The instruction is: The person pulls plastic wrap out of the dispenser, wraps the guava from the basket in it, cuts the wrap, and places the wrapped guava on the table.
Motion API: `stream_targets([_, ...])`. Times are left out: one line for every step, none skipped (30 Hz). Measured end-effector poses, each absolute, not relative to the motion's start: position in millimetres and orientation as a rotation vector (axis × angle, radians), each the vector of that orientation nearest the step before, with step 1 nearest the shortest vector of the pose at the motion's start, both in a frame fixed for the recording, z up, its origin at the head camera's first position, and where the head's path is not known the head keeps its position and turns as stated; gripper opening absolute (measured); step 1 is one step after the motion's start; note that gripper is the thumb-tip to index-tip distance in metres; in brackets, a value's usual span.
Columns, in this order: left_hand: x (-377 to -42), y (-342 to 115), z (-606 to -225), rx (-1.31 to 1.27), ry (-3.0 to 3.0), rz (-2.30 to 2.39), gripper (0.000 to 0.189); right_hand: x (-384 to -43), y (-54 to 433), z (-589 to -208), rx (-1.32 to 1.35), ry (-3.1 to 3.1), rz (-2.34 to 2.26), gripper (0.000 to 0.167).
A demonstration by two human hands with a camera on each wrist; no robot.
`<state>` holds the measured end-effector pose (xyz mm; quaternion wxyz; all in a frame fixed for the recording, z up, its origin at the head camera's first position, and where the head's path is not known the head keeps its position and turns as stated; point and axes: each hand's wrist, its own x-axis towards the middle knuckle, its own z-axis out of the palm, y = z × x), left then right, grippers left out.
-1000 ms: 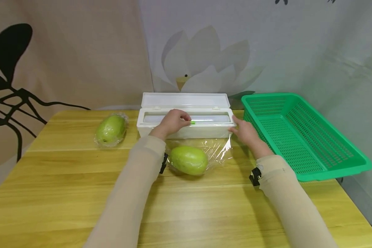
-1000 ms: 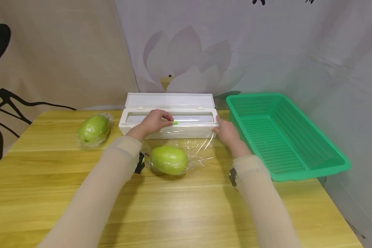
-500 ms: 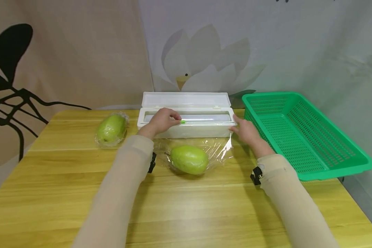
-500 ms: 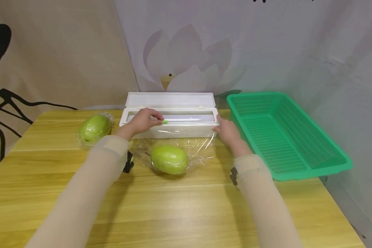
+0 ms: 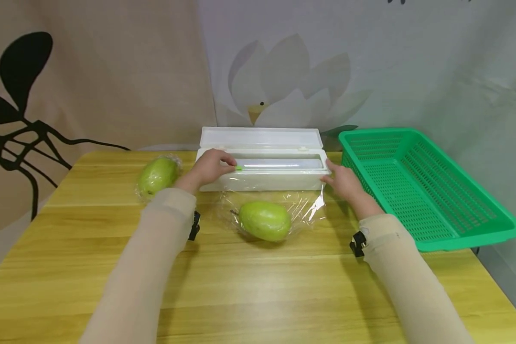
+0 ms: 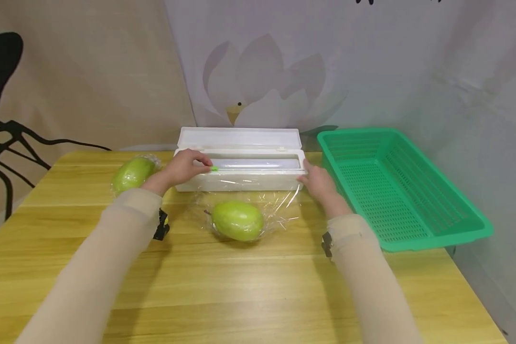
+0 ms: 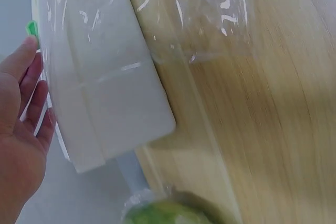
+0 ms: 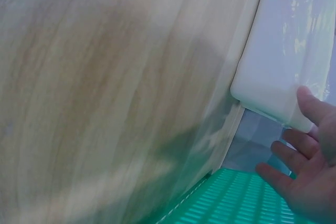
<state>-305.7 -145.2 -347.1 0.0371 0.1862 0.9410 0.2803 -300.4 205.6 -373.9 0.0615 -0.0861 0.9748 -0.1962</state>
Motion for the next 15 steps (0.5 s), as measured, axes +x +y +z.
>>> stream_targets([-306,-147,-347,0.574,2.893,0.865,0.019,-300,206,-374,-0.262,2.952,-0.592,0.066])
stream_targets([-306,-149,-347,0.571,2.897,0.869,0.019,-300,206,-374,-0.265,2.958,-0.589,0.065])
stream_targets([-306,-151,-347,0.565,2.897,0.877,0.018,-300,207,-374,-0.27,2.964,-0.586,0.065])
stream_targets([-306,-153,-348,0.564,2.9,0.878,0.018,-300,207,-374,-0.271,2.965,-0.584,0.065])
stream_targets([-306,-154,-348,0.558,2.894,0.884,0.017,-300,207,-374,-0.272,2.965,-0.583,0.065])
stream_targets([-306,-156,-348,0.56,2.89,0.887,0.017,-301,208,-374,-0.272,2.964,-0.579,0.065])
stream_targets([-306,-157,-349,0.561,2.886,0.889,0.017,-300,208,-374,-0.267,2.961,-0.58,0.065])
stream_targets([-306,-158,-349,0.569,2.884,0.888,0.017,-300,208,-373,-0.264,2.956,-0.582,0.065])
stream_targets([-305,-159,-349,0.573,2.884,0.887,0.018,-301,208,-374,-0.26,2.953,-0.586,0.065])
stream_targets([-305,-159,-349,0.581,2.885,0.883,0.018,-300,207,-374,-0.257,2.95,-0.59,0.065])
stream_targets([-305,-160,-349,0.584,2.884,0.884,0.018,-300,207,-374,-0.257,2.948,-0.595,0.066])
stream_targets([-304,-160,-348,0.585,2.886,0.88,0.018,-301,207,-374,-0.254,2.947,-0.599,0.066])
stream_targets([-304,-161,-348,0.577,2.883,0.88,0.018,-301,207,-374,-0.252,2.945,-0.605,0.066])
stream_targets([-304,-161,-347,0.573,2.881,0.879,0.018,-301,207,-375,-0.251,2.944,-0.61,0.066])
stream_targets([-303,-162,-347,0.562,2.876,0.876,0.018,-301,207,-375,-0.249,2.943,-0.612,0.066])
